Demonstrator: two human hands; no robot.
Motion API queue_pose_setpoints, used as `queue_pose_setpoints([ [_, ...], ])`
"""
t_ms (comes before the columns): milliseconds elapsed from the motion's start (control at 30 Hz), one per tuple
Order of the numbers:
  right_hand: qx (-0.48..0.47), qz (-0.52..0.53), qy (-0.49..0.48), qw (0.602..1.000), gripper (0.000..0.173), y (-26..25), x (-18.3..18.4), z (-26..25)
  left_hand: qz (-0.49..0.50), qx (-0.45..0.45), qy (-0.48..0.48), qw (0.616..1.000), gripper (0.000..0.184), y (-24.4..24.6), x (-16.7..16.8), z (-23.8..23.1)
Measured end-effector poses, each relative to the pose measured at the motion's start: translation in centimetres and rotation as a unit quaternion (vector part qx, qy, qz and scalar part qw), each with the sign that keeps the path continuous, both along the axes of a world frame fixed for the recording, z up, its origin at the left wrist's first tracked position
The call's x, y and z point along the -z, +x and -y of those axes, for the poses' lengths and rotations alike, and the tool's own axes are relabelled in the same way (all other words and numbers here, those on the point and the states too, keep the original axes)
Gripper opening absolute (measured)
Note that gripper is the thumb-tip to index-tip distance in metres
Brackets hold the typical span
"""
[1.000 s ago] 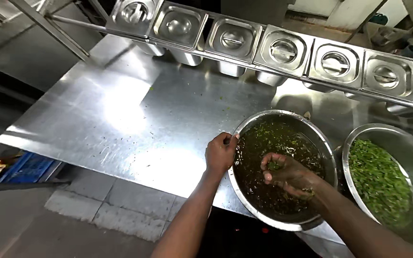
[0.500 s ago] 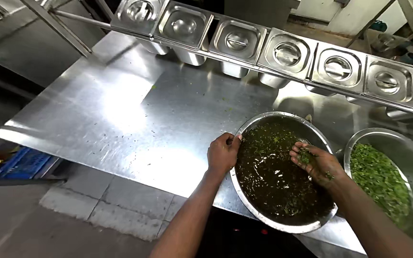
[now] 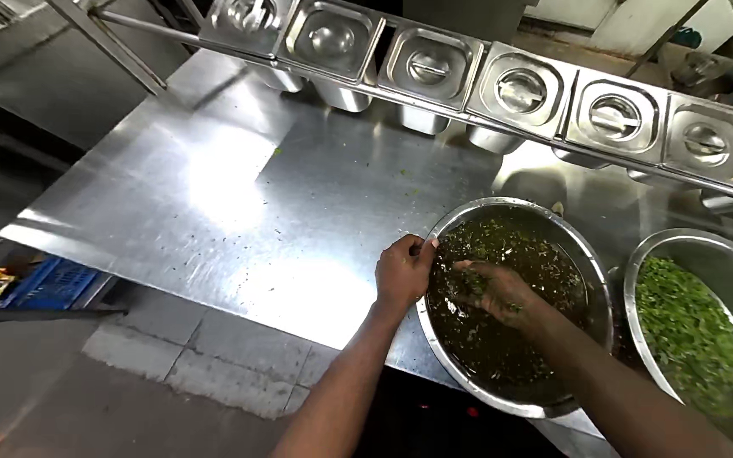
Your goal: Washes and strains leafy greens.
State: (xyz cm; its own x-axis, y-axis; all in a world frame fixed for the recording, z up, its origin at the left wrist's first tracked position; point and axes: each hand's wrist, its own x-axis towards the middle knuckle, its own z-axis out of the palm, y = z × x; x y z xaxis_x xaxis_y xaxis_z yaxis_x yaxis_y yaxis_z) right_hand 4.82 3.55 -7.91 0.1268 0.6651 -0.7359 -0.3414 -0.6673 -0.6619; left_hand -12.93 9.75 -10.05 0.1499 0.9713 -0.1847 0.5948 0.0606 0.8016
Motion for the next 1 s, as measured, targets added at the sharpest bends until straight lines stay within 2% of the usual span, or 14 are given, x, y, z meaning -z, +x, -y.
queue_pose_setpoints([
  [100,-0.007,-0.053,-0.025,0.998,0.029,-2.2,0.1,-0.4,0.001,-0.003,-0.002,1.000,0.036,0.0,0.0,0.0],
  [200,-0.055,-0.115,-0.049,0.991,0.030,-3.1,-0.4,-0.4,0.000,-0.001,-0.010,1.000,0.035,0.0,-0.1,0.0],
  [300,-0.089,-0.146,-0.008,0.985,0.029,-2.5,-1.3,0.0,-0.002,-0.003,-0.012,1.000,0.035,0.1,-0.1,0.0],
  [500,-0.055,-0.053,0.146,0.986,0.012,3.0,-5.1,0.9,0.010,-0.011,-0.011,1.000,0.033,0.1,0.0,0.1],
  [600,-0.019,0.019,0.138,0.990,0.016,5.9,-5.8,1.2,0.005,-0.009,-0.011,1.000,0.034,0.1,0.0,0.0],
  [800,0.008,0.010,0.079,0.997,0.028,8.7,-2.1,2.7,-0.009,-0.006,-0.005,1.000,0.035,0.1,0.3,-0.2],
  [1000,0.003,0.007,0.050,0.999,0.028,5.3,-0.4,1.7,-0.010,0.006,-0.005,1.000,0.036,0.0,0.0,-0.2],
])
